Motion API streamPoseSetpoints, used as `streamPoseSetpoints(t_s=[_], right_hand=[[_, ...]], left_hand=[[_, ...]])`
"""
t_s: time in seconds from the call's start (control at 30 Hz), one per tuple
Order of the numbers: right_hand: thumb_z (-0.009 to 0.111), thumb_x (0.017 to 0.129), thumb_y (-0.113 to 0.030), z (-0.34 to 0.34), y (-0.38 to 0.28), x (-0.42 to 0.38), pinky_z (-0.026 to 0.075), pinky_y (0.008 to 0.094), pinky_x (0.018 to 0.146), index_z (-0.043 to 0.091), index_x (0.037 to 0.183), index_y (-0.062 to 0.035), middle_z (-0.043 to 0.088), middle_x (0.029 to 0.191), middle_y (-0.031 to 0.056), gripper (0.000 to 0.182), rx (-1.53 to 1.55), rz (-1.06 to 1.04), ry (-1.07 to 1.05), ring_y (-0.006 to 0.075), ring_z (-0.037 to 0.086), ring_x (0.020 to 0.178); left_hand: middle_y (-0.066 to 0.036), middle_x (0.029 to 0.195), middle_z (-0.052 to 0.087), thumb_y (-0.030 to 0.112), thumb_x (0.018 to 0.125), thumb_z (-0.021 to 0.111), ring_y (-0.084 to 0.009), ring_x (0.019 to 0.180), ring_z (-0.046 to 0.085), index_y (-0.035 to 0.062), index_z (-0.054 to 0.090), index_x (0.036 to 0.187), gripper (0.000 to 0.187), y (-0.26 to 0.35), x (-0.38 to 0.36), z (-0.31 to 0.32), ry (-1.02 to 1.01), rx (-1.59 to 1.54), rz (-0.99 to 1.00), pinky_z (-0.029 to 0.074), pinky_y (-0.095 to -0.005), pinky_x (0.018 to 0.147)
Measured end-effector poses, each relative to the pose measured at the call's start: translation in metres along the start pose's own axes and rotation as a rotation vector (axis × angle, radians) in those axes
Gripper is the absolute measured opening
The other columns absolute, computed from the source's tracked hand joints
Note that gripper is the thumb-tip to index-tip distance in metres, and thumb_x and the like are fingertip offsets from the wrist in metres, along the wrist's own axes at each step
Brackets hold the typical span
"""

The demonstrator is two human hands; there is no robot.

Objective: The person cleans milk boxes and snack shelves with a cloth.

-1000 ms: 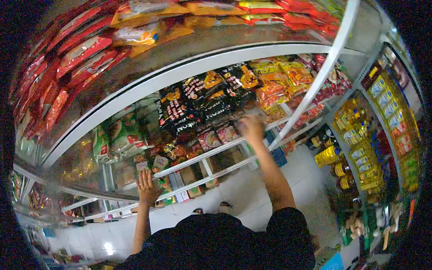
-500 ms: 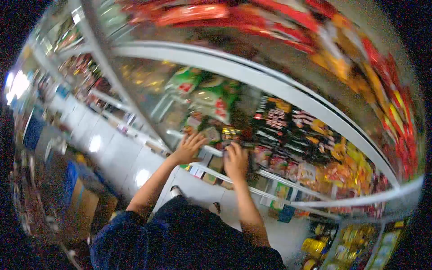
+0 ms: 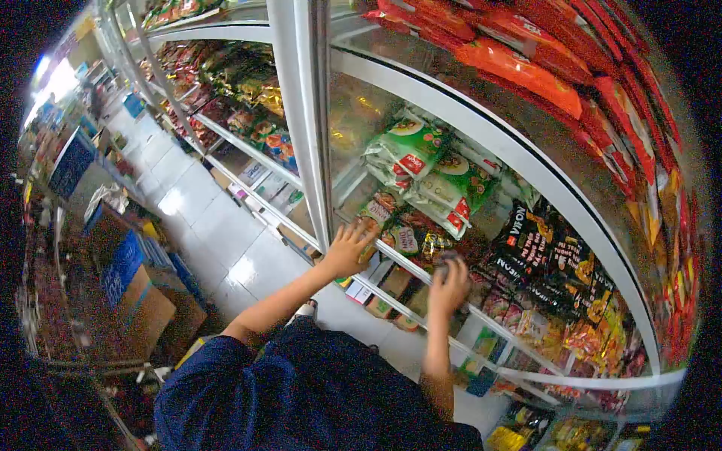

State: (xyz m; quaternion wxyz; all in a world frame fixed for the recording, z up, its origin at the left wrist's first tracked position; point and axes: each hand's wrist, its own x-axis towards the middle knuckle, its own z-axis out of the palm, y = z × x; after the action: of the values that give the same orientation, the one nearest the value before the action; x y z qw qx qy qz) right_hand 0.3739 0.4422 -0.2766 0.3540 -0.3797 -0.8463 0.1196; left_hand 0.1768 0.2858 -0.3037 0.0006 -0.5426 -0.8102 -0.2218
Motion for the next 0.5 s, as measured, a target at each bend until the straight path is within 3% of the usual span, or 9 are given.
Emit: streamPoseSetpoints(t_s=[0.03, 0.07, 0.1, 0.17, 0.2, 0.23, 0.3, 0.4, 0.5], right_hand=[[0.060, 0.072, -0.014, 0.018, -0.025, 0.000, 0.035, 0.0419, 0.089, 0.056, 0.097, -0.0076, 0.051, 0.114, 0.0106, 0.026, 0.069, -0.062, 0.002, 0.0309, 0.046, 0.107], [0.060, 0.072, -0.013, 0.031, -0.055, 0.001, 0.036, 0.0413, 0.088, 0.056, 0.097, -0.0081, 0.050, 0.115, 0.0111, 0.027, 0.054, -0.081, -0.039, 0.0315, 0.045, 0.106], [0.061, 0.072, -0.013, 0.046, -0.078, -0.001, 0.036, 0.0411, 0.088, 0.055, 0.099, -0.0083, 0.049, 0.115, 0.0107, 0.028, 0.060, -0.161, -0.051, 0.0320, 0.045, 0.105], [0.061, 0.072, -0.012, 0.065, -0.116, -0.001, 0.036, 0.0414, 0.089, 0.055, 0.100, -0.0083, 0.049, 0.116, 0.0100, 0.029, 0.152, -0.243, -0.158, 0.0326, 0.045, 0.104], [0.061, 0.072, -0.012, 0.070, -0.122, 0.000, 0.036, 0.0414, 0.089, 0.055, 0.100, -0.0083, 0.049, 0.116, 0.0100, 0.029, 0.143, -0.229, -0.147, 0.0326, 0.045, 0.104], [0.061, 0.072, -0.012, 0.072, -0.123, 0.002, 0.036, 0.0416, 0.089, 0.055, 0.100, -0.0082, 0.049, 0.115, 0.0099, 0.030, 0.118, -0.251, -0.177, 0.0325, 0.045, 0.104], [0.061, 0.072, -0.012, 0.066, -0.118, 0.008, 0.036, 0.0412, 0.089, 0.056, 0.100, -0.0070, 0.050, 0.115, 0.0108, 0.029, 0.107, -0.236, -0.210, 0.0324, 0.045, 0.104], [0.061, 0.074, -0.015, 0.054, -0.075, 0.006, 0.032, 0.0424, 0.092, 0.057, 0.103, -0.0059, 0.048, 0.118, 0.0148, 0.030, -0.016, -0.023, 0.049, 0.0334, 0.044, 0.109], [0.061, 0.078, -0.024, 0.039, -0.046, -0.006, 0.031, 0.0448, 0.094, 0.054, 0.111, -0.0101, 0.042, 0.125, 0.0158, 0.037, -0.212, 0.251, 0.223, 0.0347, 0.039, 0.114]], left_hand=[[-0.012, 0.139, 0.024, 0.029, 0.061, 0.071, -0.0342, 0.127, 0.024, 0.0180, 0.023, 0.136, 0.090, -0.003, 0.000, -0.004, -0.040, -0.038, 0.011, 0.021, -0.0558, 0.099], [-0.013, 0.135, 0.031, 0.024, 0.064, 0.068, -0.0343, 0.123, 0.029, 0.0135, 0.035, 0.129, 0.074, -0.005, -0.001, -0.014, 0.065, -0.046, 0.098, 0.025, -0.0515, 0.099], [-0.013, 0.135, 0.031, 0.024, 0.064, 0.068, -0.0343, 0.123, 0.029, 0.0135, 0.035, 0.129, 0.074, -0.018, -0.003, -0.018, 0.054, -0.049, 0.118, 0.025, -0.0515, 0.099], [-0.016, 0.123, 0.044, 0.018, 0.068, 0.064, -0.0329, 0.115, 0.040, 0.0078, 0.051, 0.112, 0.046, -0.044, -0.003, -0.029, 0.057, -0.460, 0.341, 0.033, -0.0442, 0.095], [-0.017, 0.107, 0.053, 0.012, 0.071, 0.060, -0.0317, 0.102, 0.050, 0.0042, 0.058, 0.094, 0.024, -0.056, -0.003, -0.037, 0.036, -0.668, 0.393, 0.040, -0.0392, 0.087], [-0.017, 0.107, 0.053, 0.012, 0.071, 0.060, -0.0317, 0.102, 0.050, 0.0042, 0.058, 0.094, 0.024, -0.069, -0.012, -0.046, 0.025, -0.671, 0.409, 0.040, -0.0392, 0.087], [-0.016, 0.098, 0.056, 0.010, 0.070, 0.060, -0.0318, 0.094, 0.052, 0.0040, 0.059, 0.092, 0.022, -0.096, -0.031, -0.079, 0.162, -0.519, 0.209, 0.042, -0.0402, 0.081], [-0.015, 0.095, 0.057, 0.008, 0.069, 0.060, -0.0330, 0.091, 0.053, 0.0038, 0.057, 0.095, 0.026, -0.152, -0.025, -0.102, 0.453, -0.341, 0.128, 0.042, -0.0403, 0.080], [-0.015, 0.122, 0.046, 0.018, 0.072, 0.059, -0.0331, 0.114, 0.040, 0.0073, 0.048, 0.118, 0.048, -0.202, -0.008, -0.117, 0.374, -0.113, 0.000, 0.030, -0.0452, 0.095]])
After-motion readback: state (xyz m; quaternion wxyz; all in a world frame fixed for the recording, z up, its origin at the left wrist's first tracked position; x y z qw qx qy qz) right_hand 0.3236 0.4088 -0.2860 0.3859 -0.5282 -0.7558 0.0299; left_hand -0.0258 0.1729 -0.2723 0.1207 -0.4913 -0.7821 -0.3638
